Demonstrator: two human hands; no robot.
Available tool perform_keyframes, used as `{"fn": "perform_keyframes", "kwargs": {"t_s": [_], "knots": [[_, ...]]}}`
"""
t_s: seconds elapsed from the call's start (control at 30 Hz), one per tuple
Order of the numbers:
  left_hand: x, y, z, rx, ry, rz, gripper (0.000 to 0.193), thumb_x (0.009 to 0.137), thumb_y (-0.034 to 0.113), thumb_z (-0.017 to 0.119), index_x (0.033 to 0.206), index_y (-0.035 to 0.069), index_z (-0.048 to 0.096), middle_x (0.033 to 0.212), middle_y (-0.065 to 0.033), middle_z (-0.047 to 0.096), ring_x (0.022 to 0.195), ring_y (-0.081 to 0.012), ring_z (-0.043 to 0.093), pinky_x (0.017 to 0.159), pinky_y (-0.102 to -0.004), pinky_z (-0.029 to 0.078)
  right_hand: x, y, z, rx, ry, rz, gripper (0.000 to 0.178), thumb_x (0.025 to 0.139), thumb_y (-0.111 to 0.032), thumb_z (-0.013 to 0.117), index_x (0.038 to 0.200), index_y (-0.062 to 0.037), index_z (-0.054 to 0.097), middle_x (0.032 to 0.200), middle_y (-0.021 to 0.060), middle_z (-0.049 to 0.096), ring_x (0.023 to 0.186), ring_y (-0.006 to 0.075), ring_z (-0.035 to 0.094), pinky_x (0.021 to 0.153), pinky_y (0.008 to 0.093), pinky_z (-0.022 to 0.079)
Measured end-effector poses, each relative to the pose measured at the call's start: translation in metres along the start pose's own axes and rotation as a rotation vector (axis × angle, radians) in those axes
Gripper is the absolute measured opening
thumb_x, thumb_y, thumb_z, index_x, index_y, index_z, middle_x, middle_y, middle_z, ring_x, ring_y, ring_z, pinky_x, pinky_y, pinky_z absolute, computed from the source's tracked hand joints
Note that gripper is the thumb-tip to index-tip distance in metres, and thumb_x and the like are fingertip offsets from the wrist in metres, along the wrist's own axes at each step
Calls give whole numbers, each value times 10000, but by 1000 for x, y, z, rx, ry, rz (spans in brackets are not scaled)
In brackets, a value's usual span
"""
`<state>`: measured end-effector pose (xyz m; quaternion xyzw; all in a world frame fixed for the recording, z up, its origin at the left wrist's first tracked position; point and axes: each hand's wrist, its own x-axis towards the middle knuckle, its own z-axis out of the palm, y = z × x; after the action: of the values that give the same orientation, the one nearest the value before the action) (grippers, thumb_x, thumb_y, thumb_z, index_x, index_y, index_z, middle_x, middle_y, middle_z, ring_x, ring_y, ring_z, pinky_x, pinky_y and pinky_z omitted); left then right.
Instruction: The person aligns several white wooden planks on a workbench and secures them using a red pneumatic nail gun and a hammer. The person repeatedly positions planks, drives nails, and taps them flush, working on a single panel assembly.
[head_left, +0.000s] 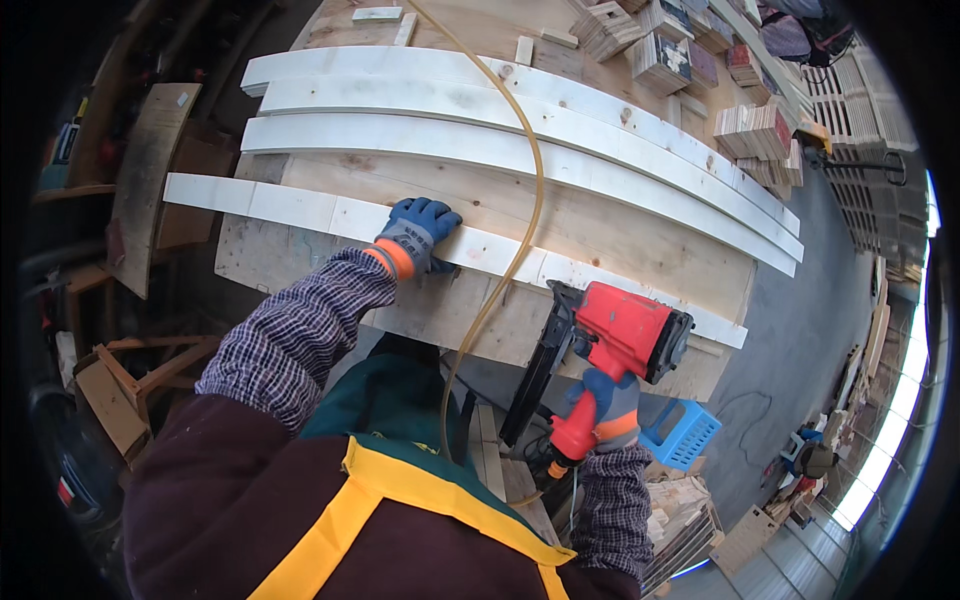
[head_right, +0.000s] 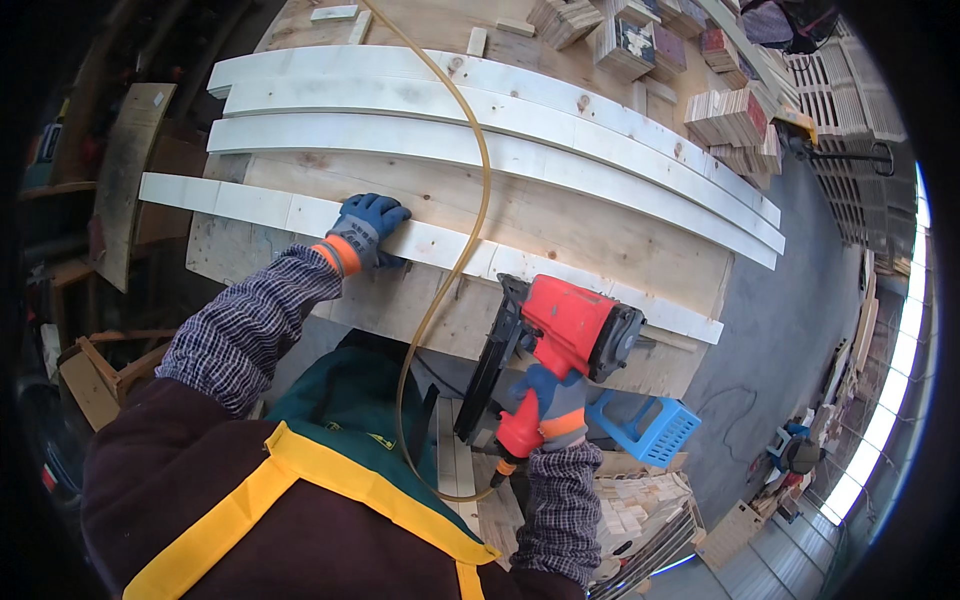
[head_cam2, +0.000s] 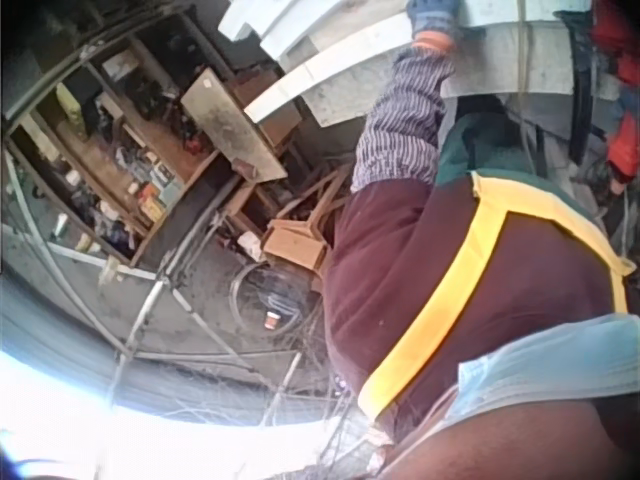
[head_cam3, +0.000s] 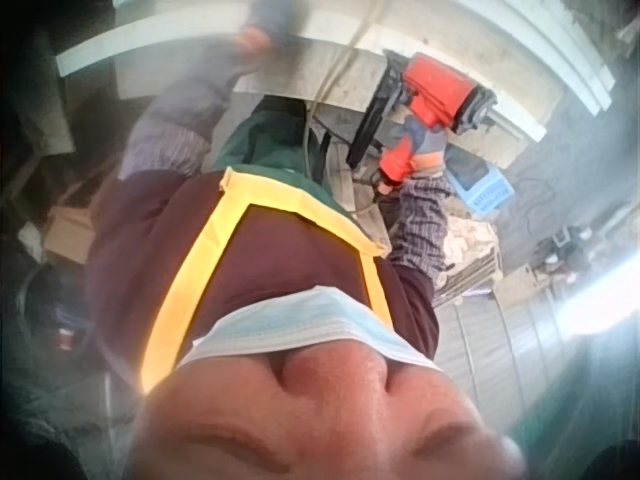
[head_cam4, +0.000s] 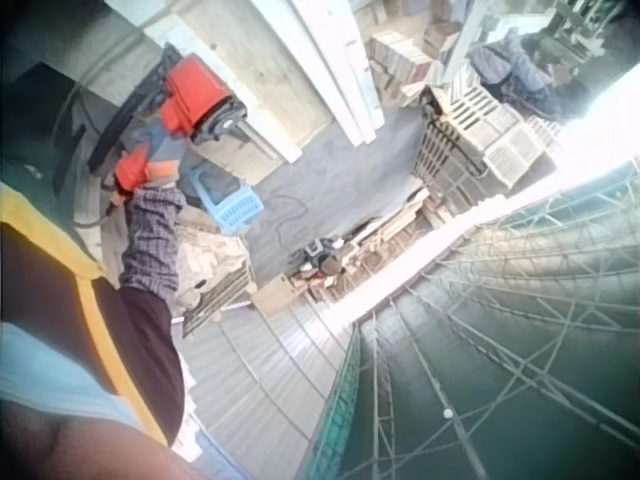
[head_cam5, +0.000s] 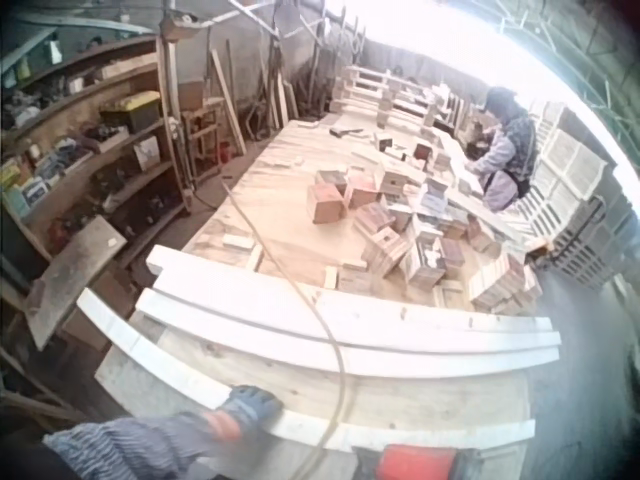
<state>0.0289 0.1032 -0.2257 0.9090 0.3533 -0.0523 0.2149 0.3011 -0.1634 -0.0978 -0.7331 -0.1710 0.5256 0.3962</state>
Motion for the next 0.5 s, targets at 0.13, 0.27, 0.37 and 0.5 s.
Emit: {"fn": "perform_keyframes", "kwargs": {"t_s": [0.13,0.27,0.37,0.5], "knots": [[0,1,-3,16,28,16,772,628,443,826,1289,165,542,1277,-94,549,1211,-300,497,1070,-441,343,-5,-6,11,61,42,-49,376,813,-58,570,1175,38,535,808,148,644,583,250,639,535,346,539],[-8,2,-15,31,-26,56,841,652,481,804,1358,154,485,1323,-102,520,1242,-309,470,1099,-467,297,-23,-4,28,63,65,5,308,827,-53,552,1122,37,556,810,148,650,607,261,655,549,337,543],[-38,-20,-28,141,114,-14,981,634,522,812,1440,164,383,1398,-105,462,1330,-316,397,1123,-532,244,-29,-7,47,-744,-173,-851,279,833,-49,551,1096,42,560,827,161,657,640,272,667,584,346,549],[-82,-89,-50,229,67,-145,990,614,464,838,1436,151,386,1406,-108,456,1336,-309,396,1141,-532,228,-31,-13,108,-63,-159,-315,240,821,-14,578,1057,32,592,791,147,663,651,244,663,605,348,545]]}}
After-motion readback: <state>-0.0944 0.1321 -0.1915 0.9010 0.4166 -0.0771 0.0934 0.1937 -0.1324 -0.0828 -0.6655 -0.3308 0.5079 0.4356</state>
